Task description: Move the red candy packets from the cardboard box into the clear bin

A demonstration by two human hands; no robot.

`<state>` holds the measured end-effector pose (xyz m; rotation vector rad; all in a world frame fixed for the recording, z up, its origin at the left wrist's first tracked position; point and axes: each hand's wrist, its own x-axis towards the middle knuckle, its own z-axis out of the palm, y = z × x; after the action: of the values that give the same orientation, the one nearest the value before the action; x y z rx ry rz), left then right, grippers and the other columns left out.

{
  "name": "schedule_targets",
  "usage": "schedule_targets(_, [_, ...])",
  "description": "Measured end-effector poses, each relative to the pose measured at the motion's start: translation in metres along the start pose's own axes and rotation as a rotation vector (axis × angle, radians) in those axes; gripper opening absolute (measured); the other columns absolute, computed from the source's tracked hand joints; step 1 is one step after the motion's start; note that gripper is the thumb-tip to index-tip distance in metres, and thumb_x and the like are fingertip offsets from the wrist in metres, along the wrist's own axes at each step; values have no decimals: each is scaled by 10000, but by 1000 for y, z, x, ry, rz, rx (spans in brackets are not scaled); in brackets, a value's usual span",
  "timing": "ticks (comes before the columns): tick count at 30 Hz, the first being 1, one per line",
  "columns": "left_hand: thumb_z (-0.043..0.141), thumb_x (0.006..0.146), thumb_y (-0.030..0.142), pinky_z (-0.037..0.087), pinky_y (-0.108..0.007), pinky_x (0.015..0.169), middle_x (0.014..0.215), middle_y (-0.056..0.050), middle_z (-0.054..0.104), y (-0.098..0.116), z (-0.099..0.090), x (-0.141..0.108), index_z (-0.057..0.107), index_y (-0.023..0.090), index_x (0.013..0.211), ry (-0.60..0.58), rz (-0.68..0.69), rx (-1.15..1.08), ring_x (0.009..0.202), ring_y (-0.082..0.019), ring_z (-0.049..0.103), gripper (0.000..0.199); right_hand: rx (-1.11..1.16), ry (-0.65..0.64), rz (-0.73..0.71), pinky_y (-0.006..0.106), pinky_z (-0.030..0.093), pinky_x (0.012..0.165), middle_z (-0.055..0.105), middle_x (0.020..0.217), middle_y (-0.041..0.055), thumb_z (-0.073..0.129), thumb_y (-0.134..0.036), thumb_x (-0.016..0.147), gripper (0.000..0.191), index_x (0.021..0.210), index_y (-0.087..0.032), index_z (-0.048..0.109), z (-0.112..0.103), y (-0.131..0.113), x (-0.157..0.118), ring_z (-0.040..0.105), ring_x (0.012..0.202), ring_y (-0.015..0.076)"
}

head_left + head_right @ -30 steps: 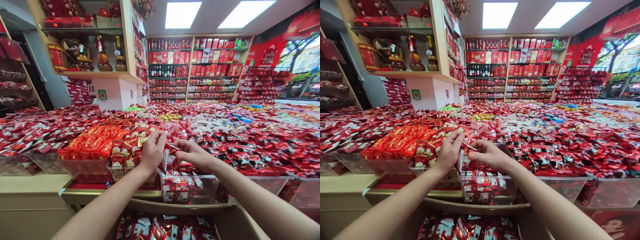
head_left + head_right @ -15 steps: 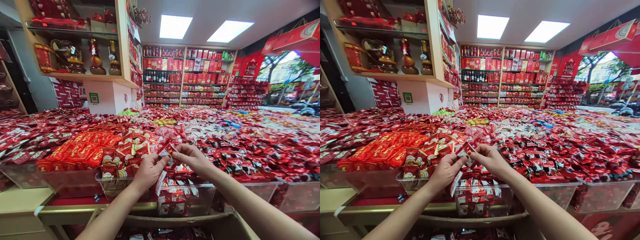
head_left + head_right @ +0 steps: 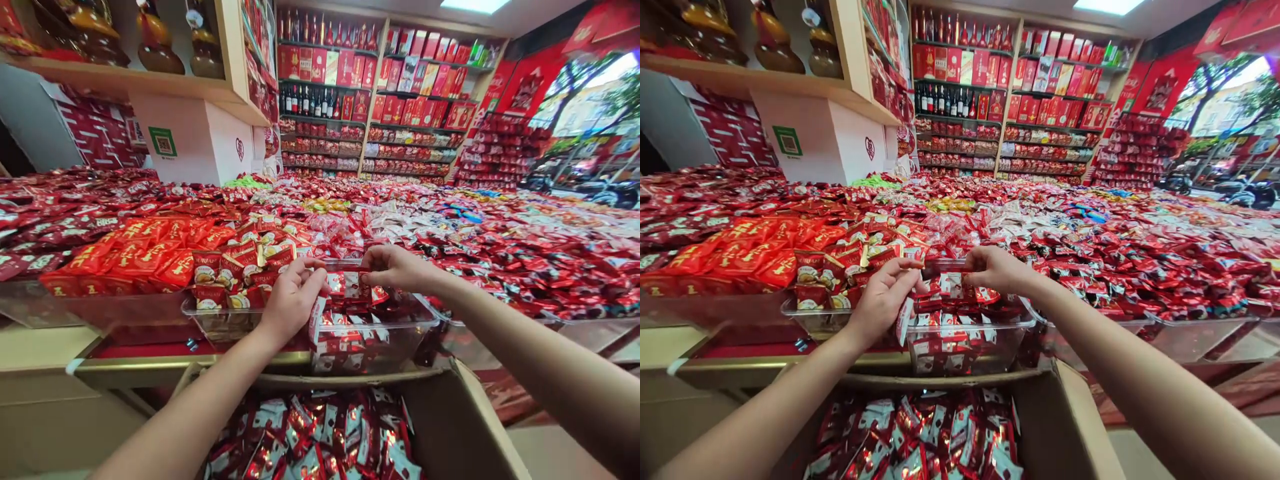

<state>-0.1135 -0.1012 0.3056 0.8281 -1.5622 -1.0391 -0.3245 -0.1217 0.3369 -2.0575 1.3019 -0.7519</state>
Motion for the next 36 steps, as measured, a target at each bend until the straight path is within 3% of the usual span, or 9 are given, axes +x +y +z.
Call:
schedule_targets(3, [505,798,316,303,-183,360,565,58,559,-1,0,1,532,181,884,-18,-17,-13,344,-55,422,163,-93,-229,116,208,328,459,510,571,-54,631,-220,635,149,690,-182,498,5,9,-4,442,503,86])
schedule_targets(6, [505,791,315,282,-180,346,544,59,539,-1,1,2,552,170,862,-32,-14,-13,339,-48,387,168,-126,-374,197,203,342,460,522,558,-55,649,-233,607,180,652,-184,482,13,10,-5,455,499,90])
schedule_targets(11, [509,791,307,268,-179,355,530,52,532,-2,0,1,573,161,817,-44,10,21,372,-52,369,162,-225,-514,211,198,349,474,577,603,-30,648,-230,597,118,672,-167,580,26,14,-2,474,536,99])
schedule_targets(17, [494,801,305,279,-181,373,548,50,535,-3,-1,2,575,163,797,-54,31,48,398,-58,379,164,-190,-704,223,213,358,484,612,620,-12,701,-422,586,318,740,-152,633,34,16,-1,490,538,108])
schedule_targets(20, [490,803,305,276,-183,370,550,49,538,-4,-1,2,578,163,794,-56,35,57,394,-59,379,168,-122,-724,245,209,364,475,626,632,-10,716,-465,568,375,754,-149,636,35,17,-2,504,530,105])
schedule_targets(27, [485,805,302,274,-187,372,554,46,535,-3,-1,1,591,163,786,-58,42,83,400,-64,379,176,132,-755,476,216,444,490,647,605,-10,765,-420,516,359,718,-168,609,38,15,-8,595,525,126])
schedule_targets(31, [483,807,299,283,-192,384,552,45,532,-2,-2,0,599,166,775,-60,50,104,412,-70,387,179,153,-770,559,231,474,485,631,544,-19,765,-400,525,314,667,-175,599,37,13,-11,606,500,134])
schedule_targets(36, [477,813,301,286,-195,386,549,42,532,-3,-2,1,599,166,773,-64,57,114,406,-69,383,187,214,-812,560,229,490,496,629,548,-29,777,-366,516,311,638,-166,573,37,17,-8,620,535,134])
